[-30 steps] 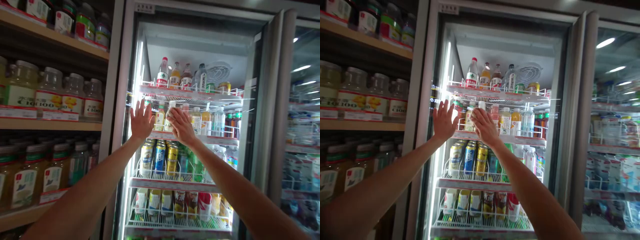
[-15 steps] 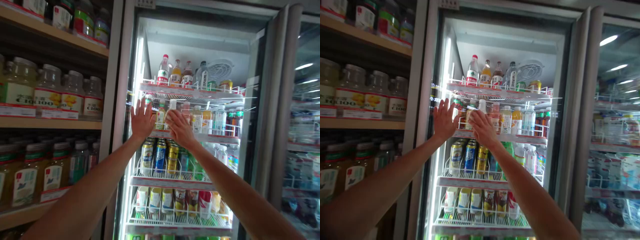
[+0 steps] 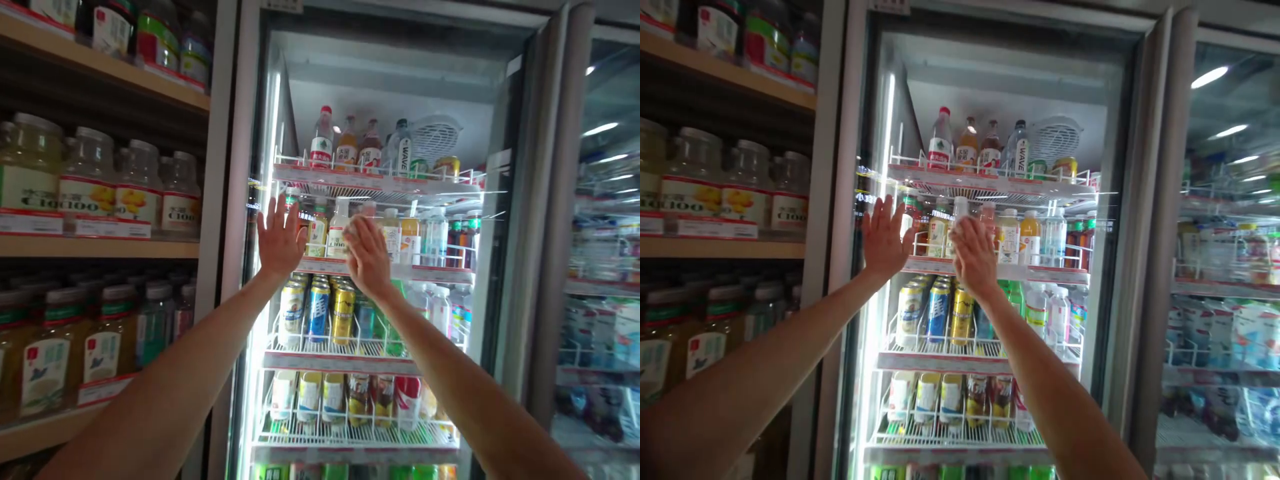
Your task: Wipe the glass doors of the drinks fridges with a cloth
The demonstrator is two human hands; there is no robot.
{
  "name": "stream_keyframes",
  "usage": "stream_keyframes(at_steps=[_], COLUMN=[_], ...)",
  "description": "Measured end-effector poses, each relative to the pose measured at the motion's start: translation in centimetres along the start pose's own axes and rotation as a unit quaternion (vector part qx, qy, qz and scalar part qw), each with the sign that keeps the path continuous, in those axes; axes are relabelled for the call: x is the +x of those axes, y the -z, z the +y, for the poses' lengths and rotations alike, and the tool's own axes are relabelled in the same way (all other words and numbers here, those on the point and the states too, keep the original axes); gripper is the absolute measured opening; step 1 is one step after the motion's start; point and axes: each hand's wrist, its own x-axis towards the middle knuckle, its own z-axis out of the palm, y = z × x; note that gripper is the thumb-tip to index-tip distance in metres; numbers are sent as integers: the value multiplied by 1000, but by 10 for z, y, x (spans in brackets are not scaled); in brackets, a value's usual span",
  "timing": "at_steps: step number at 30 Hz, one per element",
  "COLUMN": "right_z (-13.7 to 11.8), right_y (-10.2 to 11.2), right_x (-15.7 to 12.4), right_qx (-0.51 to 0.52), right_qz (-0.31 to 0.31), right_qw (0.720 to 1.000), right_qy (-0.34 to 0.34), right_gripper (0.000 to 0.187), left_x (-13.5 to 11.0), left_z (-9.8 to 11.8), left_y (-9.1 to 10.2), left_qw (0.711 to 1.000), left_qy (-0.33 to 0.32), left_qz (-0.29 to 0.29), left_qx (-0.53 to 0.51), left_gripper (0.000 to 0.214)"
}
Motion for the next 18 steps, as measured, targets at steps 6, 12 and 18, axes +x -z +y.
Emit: stream_keyframes(at_steps=[6,12,18], right_z=[26,19,-15], right_y=[6,-1,-6], right_x=[2,16,-1], right_qx=[-18,-18,4], right_qz=[55,93,-21], right_qw=[997,991,999], right_qy=[-49,-97,39], right_gripper=[42,44,49], left_x=[-14,-22,-23], left_z=[-15,-19,-22], left_y=[10,14,16], left_qw=[997,997,995], left_qy=[-57,-57,-76], left_qz=[-47,-61,-66], left_qx=[5,6,1], left_gripper=[53,51,51])
